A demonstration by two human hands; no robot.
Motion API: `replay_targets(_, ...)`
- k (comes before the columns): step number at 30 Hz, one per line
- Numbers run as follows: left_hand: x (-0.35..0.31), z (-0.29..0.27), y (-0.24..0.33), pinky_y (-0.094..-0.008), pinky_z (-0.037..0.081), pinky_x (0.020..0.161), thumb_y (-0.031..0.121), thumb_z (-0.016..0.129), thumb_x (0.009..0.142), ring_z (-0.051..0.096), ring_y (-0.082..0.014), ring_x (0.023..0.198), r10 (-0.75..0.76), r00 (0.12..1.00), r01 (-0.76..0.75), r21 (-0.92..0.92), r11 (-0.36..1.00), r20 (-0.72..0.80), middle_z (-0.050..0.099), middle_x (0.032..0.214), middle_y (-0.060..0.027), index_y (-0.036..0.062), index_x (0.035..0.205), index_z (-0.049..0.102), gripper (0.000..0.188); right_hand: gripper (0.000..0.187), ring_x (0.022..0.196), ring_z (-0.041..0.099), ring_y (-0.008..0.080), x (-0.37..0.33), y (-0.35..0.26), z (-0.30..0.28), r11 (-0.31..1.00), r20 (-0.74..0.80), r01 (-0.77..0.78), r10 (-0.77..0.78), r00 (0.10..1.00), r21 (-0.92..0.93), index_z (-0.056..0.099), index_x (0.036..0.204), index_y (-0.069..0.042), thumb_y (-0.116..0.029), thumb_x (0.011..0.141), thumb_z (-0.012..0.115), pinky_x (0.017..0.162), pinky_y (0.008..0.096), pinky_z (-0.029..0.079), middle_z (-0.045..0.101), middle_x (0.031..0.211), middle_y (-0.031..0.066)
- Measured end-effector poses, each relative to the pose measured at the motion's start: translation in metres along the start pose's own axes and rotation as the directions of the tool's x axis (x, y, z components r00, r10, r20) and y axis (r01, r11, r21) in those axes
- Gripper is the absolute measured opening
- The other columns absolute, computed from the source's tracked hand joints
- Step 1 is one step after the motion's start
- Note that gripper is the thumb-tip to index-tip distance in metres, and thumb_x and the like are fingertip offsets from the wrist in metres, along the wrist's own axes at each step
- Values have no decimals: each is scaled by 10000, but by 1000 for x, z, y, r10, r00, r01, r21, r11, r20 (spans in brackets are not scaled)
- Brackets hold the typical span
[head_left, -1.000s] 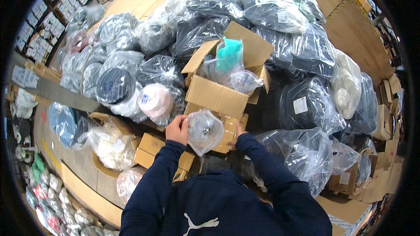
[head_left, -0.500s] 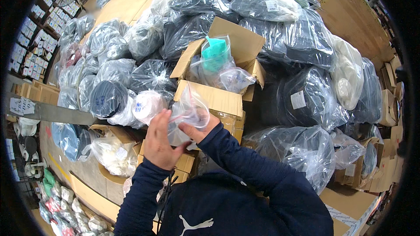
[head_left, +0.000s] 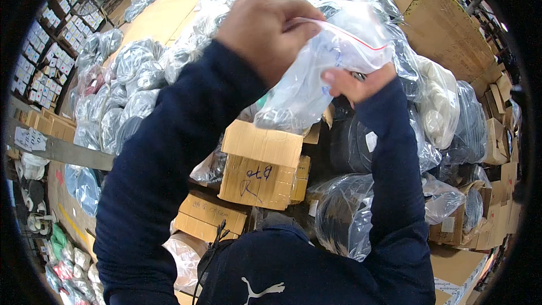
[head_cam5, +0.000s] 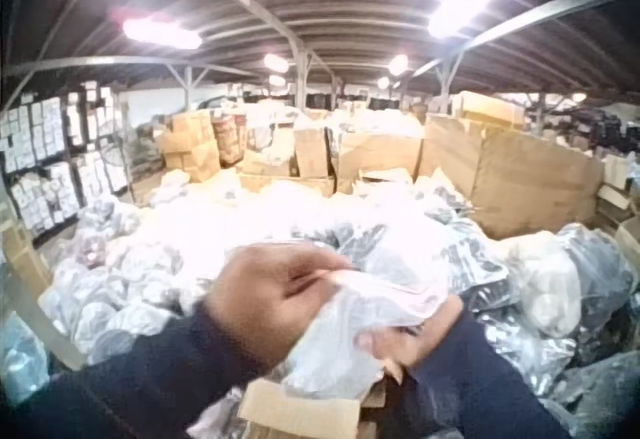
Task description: The person handles small items in a warehouse, hands a small object to a woman, then walks outside to operate a forklift. They drive the forklift carrying stacked boxes through the yard and maneuver it near parked vehicles.
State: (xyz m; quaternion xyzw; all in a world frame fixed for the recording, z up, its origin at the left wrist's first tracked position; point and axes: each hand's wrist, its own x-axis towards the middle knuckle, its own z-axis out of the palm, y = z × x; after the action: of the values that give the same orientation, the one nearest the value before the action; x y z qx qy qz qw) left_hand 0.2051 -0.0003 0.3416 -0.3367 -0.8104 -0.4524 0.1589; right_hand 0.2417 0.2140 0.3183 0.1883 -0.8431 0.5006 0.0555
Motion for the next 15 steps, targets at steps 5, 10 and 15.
replay_targets(5,34,56,-58,-307,557,825,204,682,912,707,-207,891,-145,988,149,70,986,-62,736,1026,-193,-21,1194,670,361,278,474,543,90,44,72,7,975,-190,-209,220,957,77,691,1011,-24,-286,918,691,440,255,427,707,681,47)
replay_targets(10,-88,54,-106,-332,535,872,240,686,911,684,-228,1002,-376,926,377,87,922,-27,705,1112,-178,-15,1193,660,382,329,415,517,114,72,222,55,820,-249,-515,569,784,250,650,1132,1,-278,960,622,421,257,430,760,813,104)
replay_targets(15,-294,11,-90,-387,554,800,269,686,903,699,-315,913,-734,645,673,296,678,215,712,1018,-177,23,1156,681,353,388,476,529,147,59,370,83,280,121,-544,800,588,791,486,1308,-152,-410,1021,524,395,311,415,730,1072,152)
